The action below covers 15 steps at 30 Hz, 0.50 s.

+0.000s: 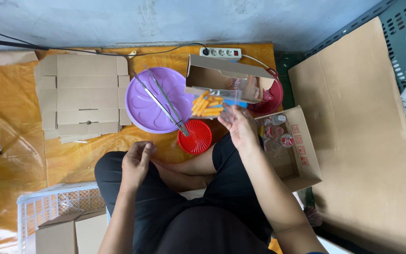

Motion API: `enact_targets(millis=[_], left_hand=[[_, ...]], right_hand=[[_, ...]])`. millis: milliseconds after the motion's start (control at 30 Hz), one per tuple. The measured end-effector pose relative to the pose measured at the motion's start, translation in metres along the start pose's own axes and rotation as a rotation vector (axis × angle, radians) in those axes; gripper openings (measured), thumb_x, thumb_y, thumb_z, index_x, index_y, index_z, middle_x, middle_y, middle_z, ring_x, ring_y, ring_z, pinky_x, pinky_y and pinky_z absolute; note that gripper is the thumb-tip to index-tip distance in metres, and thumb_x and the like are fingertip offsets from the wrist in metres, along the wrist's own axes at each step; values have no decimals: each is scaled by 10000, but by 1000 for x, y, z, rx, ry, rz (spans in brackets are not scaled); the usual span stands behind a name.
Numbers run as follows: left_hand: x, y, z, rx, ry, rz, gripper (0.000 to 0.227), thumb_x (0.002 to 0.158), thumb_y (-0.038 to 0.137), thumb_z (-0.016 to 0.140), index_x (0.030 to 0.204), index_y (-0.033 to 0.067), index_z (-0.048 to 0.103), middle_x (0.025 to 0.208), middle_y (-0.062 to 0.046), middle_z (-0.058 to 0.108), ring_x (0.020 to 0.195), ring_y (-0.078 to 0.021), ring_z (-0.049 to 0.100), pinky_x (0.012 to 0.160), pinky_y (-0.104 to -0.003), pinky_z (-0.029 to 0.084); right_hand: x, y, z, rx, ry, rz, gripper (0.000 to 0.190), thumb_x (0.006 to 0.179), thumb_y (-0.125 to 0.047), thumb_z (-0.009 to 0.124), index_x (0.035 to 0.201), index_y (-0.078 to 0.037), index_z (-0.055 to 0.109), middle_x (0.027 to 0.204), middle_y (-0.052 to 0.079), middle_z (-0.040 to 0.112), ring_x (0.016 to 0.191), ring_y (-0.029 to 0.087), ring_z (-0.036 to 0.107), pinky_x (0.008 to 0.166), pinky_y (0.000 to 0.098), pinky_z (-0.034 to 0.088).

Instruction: The person uses tongs to transfer orange snack sticks from a large container into small plastic bags, then places the filled bags into a cardboard box. Later, the person repeats the process with white shell-shaped snacks, filling bags and placing them into the same box before closing it.

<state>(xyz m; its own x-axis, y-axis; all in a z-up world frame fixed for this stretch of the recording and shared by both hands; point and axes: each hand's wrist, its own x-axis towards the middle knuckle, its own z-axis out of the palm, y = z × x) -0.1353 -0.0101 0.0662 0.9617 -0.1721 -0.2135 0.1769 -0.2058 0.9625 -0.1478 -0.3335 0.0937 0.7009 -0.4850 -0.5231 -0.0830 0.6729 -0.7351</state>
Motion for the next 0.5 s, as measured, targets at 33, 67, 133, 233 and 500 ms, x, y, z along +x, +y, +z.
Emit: enact_targets(millis=[33, 67, 133, 233, 500], left_hand=[[0, -11, -3, 1, 2, 3, 268, 1061, 201, 618, 1159, -34, 701, 1003, -237, 761, 1019, -354, 742, 918, -473, 571], [-2, -22, -6, 82, 0, -33, 265, 1053, 259, 631, 1147, 29, 723, 954, -172, 776, 967, -320, 754, 868, -453, 577], [-6, -40, -9, 163, 0, -67, 262, 1045, 318, 646, 1135, 92, 745, 906, -108, 791, 914, -287, 766, 818, -433, 584], [-15, -58, -9, 211, 3, -96, 232, 1038, 309, 641, 1088, 114, 757, 873, -114, 797, 886, -318, 763, 801, -460, 587], [-20, -68, -7, 262, -20, -94, 209, 1003, 316, 656, 1084, 162, 771, 862, -62, 802, 878, -290, 770, 781, -439, 599]], right_hand=[[10, -2, 0, 1, -4, -1, 73, 1051, -165, 572, 1015, -115, 534, 1185, 140, 742, 972, 255, 760, 858, 440, 660], [19, -3, -2, 62, -5, -6, 76, 1044, -166, 585, 988, -119, 567, 1195, 156, 740, 1019, 283, 751, 893, 482, 651], [40, -2, -3, 122, -9, -12, 88, 1037, -166, 598, 960, -122, 600, 1204, 172, 737, 1065, 312, 743, 927, 523, 643], [70, 5, -4, 187, -3, -61, 125, 1039, -126, 591, 926, -84, 627, 1171, 210, 740, 1072, 348, 737, 955, 551, 625], [127, 15, 18, 35, 25, -68, 91, 1077, -164, 481, 1013, -125, 532, 1173, 198, 738, 1050, 348, 736, 903, 537, 658]])
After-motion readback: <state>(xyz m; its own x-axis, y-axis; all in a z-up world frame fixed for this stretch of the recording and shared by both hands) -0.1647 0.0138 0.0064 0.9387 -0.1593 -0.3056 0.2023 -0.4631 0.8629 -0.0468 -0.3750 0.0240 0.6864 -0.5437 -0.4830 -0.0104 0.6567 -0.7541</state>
